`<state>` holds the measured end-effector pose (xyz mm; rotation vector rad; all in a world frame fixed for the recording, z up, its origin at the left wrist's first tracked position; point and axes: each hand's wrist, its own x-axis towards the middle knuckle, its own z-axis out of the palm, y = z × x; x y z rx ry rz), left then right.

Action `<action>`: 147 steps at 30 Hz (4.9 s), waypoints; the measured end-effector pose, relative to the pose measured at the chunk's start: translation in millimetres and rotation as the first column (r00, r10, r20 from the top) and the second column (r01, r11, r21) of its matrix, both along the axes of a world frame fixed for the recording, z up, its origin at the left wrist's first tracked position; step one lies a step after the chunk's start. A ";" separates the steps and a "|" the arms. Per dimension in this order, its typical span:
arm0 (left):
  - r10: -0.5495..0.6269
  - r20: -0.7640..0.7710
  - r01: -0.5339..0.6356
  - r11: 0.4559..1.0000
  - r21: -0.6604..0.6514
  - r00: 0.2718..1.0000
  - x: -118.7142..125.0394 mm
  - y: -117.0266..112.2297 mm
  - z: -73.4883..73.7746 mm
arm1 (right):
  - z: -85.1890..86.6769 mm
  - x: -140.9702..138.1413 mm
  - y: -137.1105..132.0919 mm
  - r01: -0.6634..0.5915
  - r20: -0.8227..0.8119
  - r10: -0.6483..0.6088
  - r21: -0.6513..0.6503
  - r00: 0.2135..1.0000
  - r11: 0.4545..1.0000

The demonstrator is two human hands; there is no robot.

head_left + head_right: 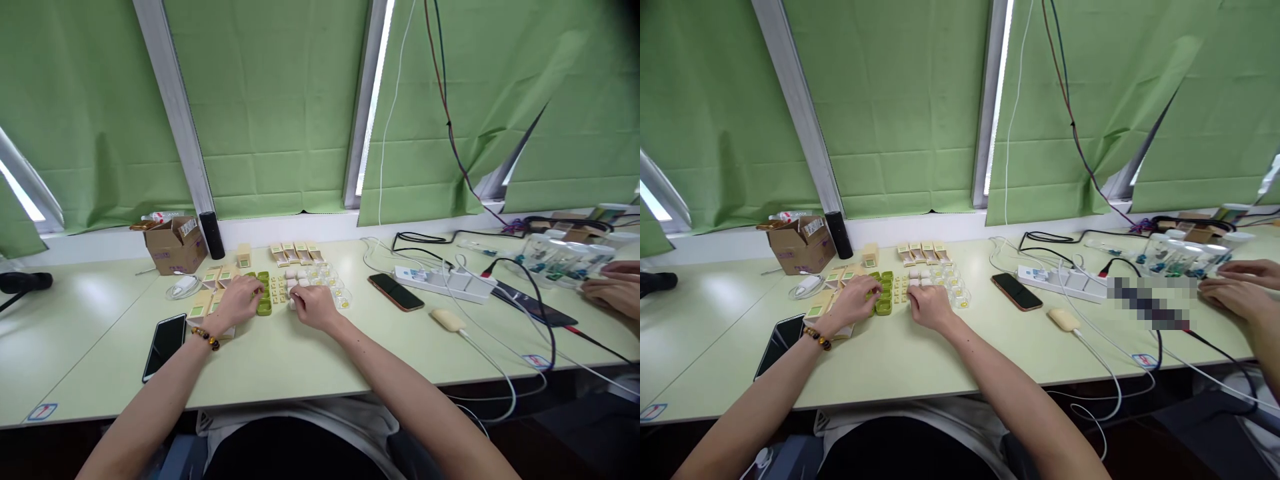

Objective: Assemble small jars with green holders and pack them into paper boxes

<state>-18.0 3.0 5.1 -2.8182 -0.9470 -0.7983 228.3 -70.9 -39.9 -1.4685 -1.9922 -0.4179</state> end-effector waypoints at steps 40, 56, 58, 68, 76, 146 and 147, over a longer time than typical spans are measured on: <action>-0.205 0.172 0.109 0.887 0.448 0.964 12.2 -26.5 -24.0 | 3.4 -12.0 -2.1 -0.238 -0.387 0.303 0.208 0.871 0.949; -0.390 0.275 0.197 0.821 0.535 0.879 18.0 -20.6 -27.1 | -2.7 -14.0 0.6 -0.460 -0.662 0.469 0.205 0.585 0.864; -0.400 0.270 0.217 0.825 0.521 0.876 18.0 -20.8 -26.9 | -2.7 -14.4 0.2 -0.470 -0.672 0.461 0.186 0.580 0.863; -0.316 0.452 0.208 0.939 0.272 0.834 24.7 -21.5 -34.6 | 0.7 -18.8 -4.9 -0.542 -0.745 0.479 0.189 0.464 0.819; -0.067 0.649 0.202 0.970 -0.137 0.758 29.3 -18.8 -42.6 | 0.6 -17.4 1.4 -0.710 -0.922 0.353 0.139 0.162 0.690; 0.106 0.774 0.350 0.848 -0.398 0.624 20.8 4.0 -38.6 | 8.4 -8.3 10.2 -0.553 -0.978 0.189 0.203 -0.083 0.808; 0.105 0.771 0.346 0.850 -0.398 0.629 20.8 3.4 -38.5 | 8.1 -7.2 10.8 -0.532 -0.979 0.185 0.205 -0.092 0.822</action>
